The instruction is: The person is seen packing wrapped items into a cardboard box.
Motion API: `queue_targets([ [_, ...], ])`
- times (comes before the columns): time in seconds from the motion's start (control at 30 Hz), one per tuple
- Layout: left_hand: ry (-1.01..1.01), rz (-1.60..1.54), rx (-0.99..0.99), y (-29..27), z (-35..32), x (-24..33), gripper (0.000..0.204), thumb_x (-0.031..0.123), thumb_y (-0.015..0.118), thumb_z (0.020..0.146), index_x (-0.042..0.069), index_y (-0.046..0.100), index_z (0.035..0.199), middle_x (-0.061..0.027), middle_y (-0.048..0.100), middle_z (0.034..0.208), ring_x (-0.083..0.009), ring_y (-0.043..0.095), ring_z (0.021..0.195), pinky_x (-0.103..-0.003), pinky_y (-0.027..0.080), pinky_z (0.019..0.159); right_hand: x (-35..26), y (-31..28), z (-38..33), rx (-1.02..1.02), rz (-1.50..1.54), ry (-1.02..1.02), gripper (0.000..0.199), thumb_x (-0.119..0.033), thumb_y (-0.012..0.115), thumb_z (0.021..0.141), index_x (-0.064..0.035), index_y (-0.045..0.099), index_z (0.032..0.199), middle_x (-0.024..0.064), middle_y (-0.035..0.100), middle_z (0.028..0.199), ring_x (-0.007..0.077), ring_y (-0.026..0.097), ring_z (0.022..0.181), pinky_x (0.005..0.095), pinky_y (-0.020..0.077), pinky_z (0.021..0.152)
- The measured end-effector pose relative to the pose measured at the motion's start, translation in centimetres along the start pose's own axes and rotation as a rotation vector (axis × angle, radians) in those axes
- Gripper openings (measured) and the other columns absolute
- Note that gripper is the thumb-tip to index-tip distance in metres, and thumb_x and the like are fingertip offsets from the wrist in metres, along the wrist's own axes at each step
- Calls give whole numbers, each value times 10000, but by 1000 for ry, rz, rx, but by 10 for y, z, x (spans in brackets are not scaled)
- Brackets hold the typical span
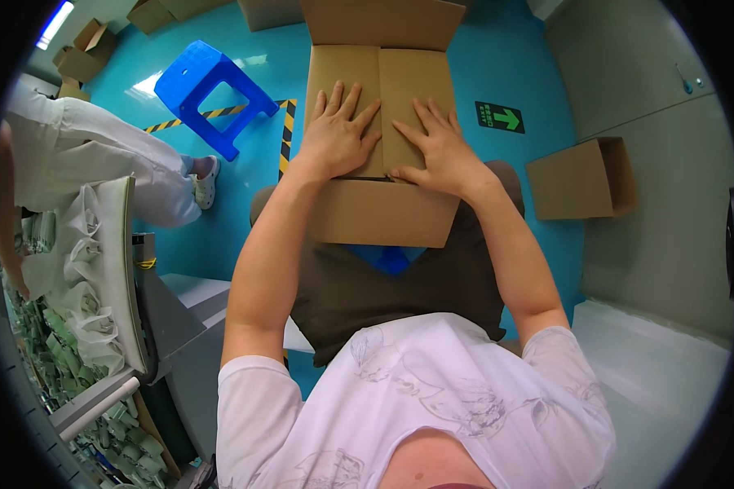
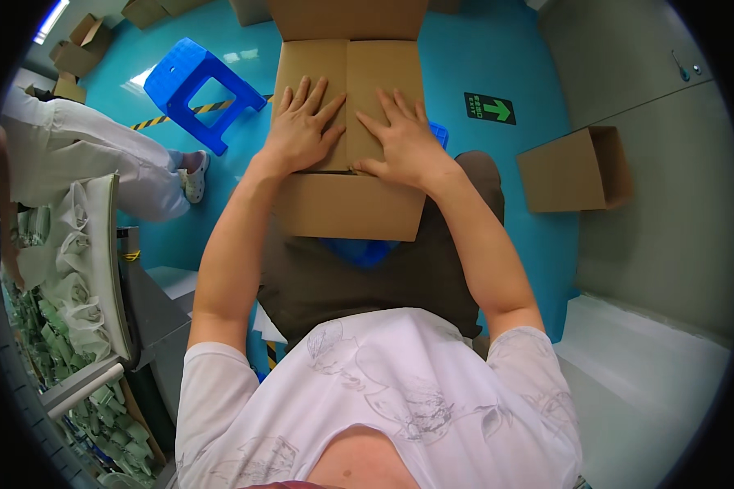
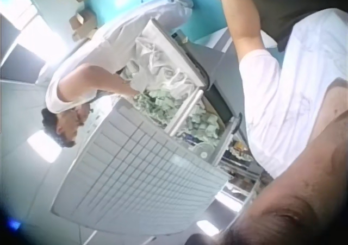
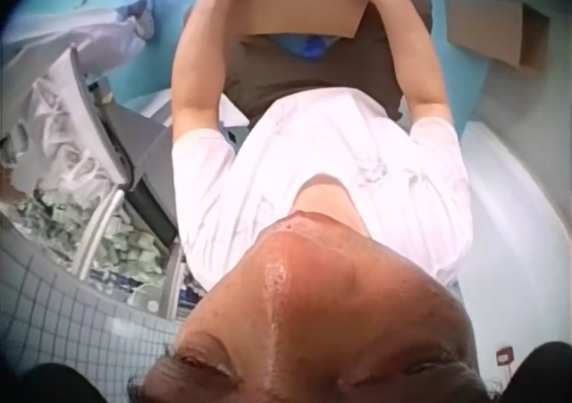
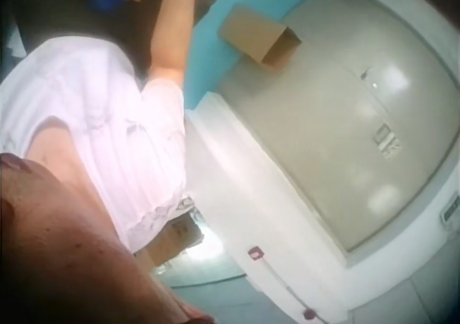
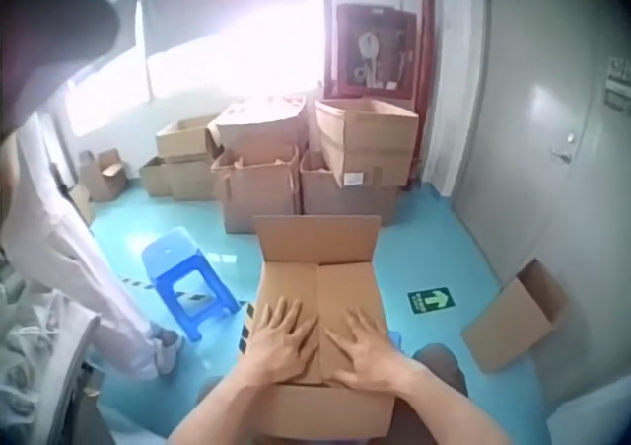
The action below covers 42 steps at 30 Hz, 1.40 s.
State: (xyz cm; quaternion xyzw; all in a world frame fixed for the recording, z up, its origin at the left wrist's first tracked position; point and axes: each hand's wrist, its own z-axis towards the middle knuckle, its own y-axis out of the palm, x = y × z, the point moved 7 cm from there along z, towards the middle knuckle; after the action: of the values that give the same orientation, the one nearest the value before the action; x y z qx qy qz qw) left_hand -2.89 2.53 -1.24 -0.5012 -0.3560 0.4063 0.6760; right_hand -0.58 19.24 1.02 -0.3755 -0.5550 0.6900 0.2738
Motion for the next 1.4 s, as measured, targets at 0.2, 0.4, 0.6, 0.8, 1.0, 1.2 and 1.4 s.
queue_targets([
  [0.2,121,-174,-72,-9,-16,5,514,399,547,1023,199,549,1497,-182,379,1627,-428,272,1529,-560,186,1258,13,2,-14,43,-5,-17,795,-562,764,840,-214,524,1515,245,312,1633,436,248,1535,569,192,1258],
  [0.4,90,-343,13,-32,-45,11,553,341,642,972,172,542,1489,-211,395,1606,-455,276,1519,-580,203,1248,-3,-21,-15,191,150,-7,831,-492,812,823,-129,517,1510,287,331,1607,465,318,1497,567,261,1231],
  [0.6,41,-347,108,-53,-46,17,692,410,745,879,129,542,1478,-230,405,1591,-454,287,1515,-587,226,1239,-29,-46,-22,389,167,-91,816,-301,859,792,-81,517,1500,287,397,1569,465,395,1452,557,321,1205],
  [0.8,99,-193,-63,-35,-40,27,770,458,758,860,107,512,1501,-250,391,1591,-433,313,1510,-584,274,1222,-16,-35,-32,378,206,-71,778,76,693,761,-62,503,1502,238,492,1517,426,489,1395,484,423,1156],
  [1.0,38,-247,110,-55,-35,36,760,402,770,861,115,496,1510,-232,398,1592,-430,365,1485,-583,322,1199,24,-71,-71,849,374,46,734,95,673,784,-21,497,1487,244,507,1500,437,486,1395,478,449,1136],
  [1.2,173,-158,530,-95,-62,42,640,114,677,863,119,533,1487,-239,457,1550,-401,451,1444,-582,371,1172,25,-97,-79,615,-697,397,438,-6,626,886,128,602,1302,313,479,1501,491,413,1440,555,369,1184],
  [1.4,-385,318,789,-132,-95,-25,629,-50,594,818,124,604,1423,-227,479,1544,-412,444,1450,-580,310,1206,14,-30,-11,293,-415,206,452,-172,606,969,-49,607,1404,343,421,1526,492,347,1476,553,272,1234],
])
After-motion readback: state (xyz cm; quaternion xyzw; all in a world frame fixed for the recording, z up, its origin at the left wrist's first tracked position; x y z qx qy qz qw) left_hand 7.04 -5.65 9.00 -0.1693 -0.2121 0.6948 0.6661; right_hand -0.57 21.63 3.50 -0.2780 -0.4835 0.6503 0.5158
